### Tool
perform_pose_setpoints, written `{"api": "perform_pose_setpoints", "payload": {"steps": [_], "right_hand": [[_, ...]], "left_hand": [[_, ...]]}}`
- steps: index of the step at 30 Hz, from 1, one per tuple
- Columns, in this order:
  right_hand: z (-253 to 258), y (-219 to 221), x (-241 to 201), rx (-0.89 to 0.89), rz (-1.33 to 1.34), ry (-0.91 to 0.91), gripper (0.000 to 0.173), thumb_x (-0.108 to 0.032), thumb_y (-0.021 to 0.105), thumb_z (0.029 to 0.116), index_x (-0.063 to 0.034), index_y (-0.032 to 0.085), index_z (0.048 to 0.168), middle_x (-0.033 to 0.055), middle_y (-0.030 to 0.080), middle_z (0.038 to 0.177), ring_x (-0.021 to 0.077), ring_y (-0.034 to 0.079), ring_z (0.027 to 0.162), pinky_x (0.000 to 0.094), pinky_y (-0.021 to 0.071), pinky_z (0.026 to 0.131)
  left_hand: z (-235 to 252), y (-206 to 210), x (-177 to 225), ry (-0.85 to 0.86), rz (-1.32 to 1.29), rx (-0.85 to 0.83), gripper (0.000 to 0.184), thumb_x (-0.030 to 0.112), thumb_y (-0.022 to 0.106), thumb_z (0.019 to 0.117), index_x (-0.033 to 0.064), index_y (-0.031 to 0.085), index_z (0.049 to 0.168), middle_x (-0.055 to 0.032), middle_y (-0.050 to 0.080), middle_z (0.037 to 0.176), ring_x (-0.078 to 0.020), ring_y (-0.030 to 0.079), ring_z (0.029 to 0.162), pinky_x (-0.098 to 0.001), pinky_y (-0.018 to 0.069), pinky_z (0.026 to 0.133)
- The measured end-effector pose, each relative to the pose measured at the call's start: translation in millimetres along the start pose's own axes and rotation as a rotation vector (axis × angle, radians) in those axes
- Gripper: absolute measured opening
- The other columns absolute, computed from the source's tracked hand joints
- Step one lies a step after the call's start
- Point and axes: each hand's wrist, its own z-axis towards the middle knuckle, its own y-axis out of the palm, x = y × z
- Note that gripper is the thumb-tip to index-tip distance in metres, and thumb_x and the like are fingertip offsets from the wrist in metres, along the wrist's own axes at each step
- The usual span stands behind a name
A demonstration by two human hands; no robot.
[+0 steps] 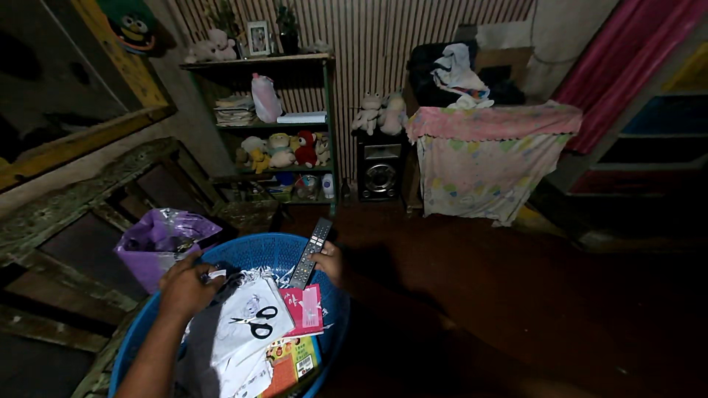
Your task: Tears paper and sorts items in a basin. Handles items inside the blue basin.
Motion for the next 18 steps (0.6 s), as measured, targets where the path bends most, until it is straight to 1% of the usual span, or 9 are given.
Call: {"api": "perform_pose_setpoints", "payload": {"steps": [5,7,13,15,18], "right_hand": [[0.0,-1.1,1.2,-0.002,-0.004,-0.003,0.051,-0.002,0.066,0.0952,0.0044,0.046,0.141,0.0218,0.068,0.122,0.0295,0.071,0.103,0.0450,0.0615,0.088],[-1.1,-0.3,0.2,-0.001,-0.020,-0.009,0.054,-0.003,0.067,0.0949,0.0046,0.044,0.143,0.0219,0.067,0.122,0.0291,0.071,0.104,0.0449,0.0613,0.088],[-1.2,0.2,-1.4,0.009,-0.037,0.007,0.054,-0.004,0.067,0.0949,0.0043,0.045,0.143,0.0216,0.067,0.123,0.0292,0.071,0.104,0.0450,0.0614,0.088],[0.0,0.3,-0.7,0.022,-0.034,0.021,0.049,-0.006,0.063,0.0973,0.0035,0.046,0.143,0.0215,0.067,0.123,0.0295,0.071,0.104,0.0457,0.0614,0.088],[2.5,0.0,0.6,0.039,0.015,0.050,0.040,-0.010,0.054,0.1034,0.0037,0.048,0.140,0.0222,0.067,0.120,0.0301,0.071,0.103,0.0462,0.0611,0.087]], "left_hand": [[0.1,0.2,-0.7,0.003,0.001,-0.001,0.027,0.037,0.078,0.0854,0.0123,0.078,0.097,-0.0152,0.050,0.153,-0.0421,0.042,0.142,-0.0683,0.0293,0.114],[0.2,-1.0,-0.1,0.009,0.002,-0.002,0.027,0.035,0.078,0.0851,0.0116,0.078,0.098,-0.0164,0.051,0.152,-0.0435,0.043,0.140,-0.0695,0.0305,0.112],[0.3,-1.3,1.0,0.001,0.003,-0.004,0.026,0.035,0.079,0.0848,0.0126,0.078,0.097,-0.0155,0.051,0.152,-0.0427,0.044,0.140,-0.0693,0.0302,0.113],[0.5,-0.5,0.3,-0.003,0.002,-0.005,0.025,0.035,0.078,0.0849,0.0132,0.078,0.097,-0.0151,0.051,0.152,-0.0426,0.044,0.140,-0.0690,0.0301,0.113],[0.7,0.2,-0.4,-0.001,0.002,-0.002,0.026,0.036,0.078,0.0849,0.0126,0.078,0.097,-0.0154,0.050,0.152,-0.0423,0.043,0.140,-0.0690,0.0299,0.113]]}}
